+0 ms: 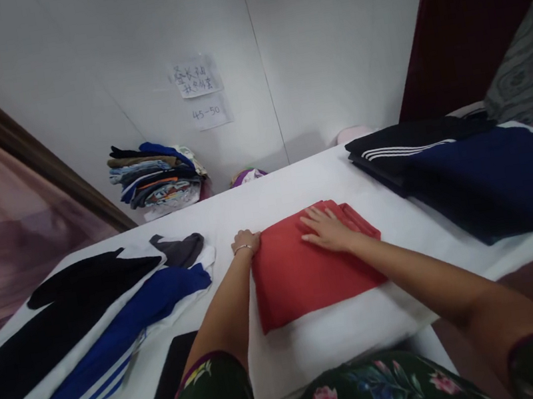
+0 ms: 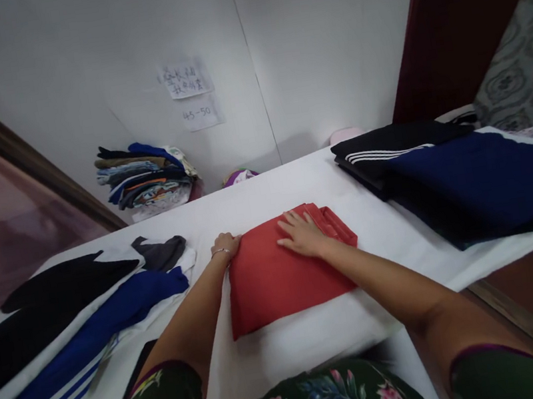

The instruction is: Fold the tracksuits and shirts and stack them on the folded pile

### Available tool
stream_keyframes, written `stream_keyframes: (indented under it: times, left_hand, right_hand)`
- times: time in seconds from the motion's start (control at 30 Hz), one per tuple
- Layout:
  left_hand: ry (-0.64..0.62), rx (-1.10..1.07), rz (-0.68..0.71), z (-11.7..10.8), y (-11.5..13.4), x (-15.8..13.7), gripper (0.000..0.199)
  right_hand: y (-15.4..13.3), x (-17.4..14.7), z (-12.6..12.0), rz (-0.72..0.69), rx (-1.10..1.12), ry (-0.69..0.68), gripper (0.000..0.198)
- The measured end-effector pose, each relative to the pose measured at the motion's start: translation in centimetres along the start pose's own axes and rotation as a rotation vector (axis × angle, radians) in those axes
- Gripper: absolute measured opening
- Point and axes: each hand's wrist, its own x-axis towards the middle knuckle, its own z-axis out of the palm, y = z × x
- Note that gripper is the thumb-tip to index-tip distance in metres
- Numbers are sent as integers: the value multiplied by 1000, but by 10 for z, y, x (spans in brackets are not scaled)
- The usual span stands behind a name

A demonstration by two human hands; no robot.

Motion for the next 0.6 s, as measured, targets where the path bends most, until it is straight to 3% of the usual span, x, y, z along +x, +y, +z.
stream_keyframes:
  times: [0.1, 0.2, 0.33, 0.43, 0.6]
  left_hand:
    - [20, -2, -10, 3, -2, -1, 49]
    - [47, -8, -23, 6, -3, -3, 50]
    - [79, -24, -38, 11, -5, -4, 50]
    - [91, -41, -43, 13, -6, -4, 50]
    - [107, -67, -48, 13, -6, -5, 49]
  right_hand:
    - [30, 29, 4, 142, -89, 26, 65]
    - [60, 41, 18, 256, -89, -38, 64]
    - [79, 42, 32, 270, -20, -23, 66]
    - [86, 44, 29, 287, 56, 15, 63]
    - [104, 55, 16, 429, 78, 54, 60]
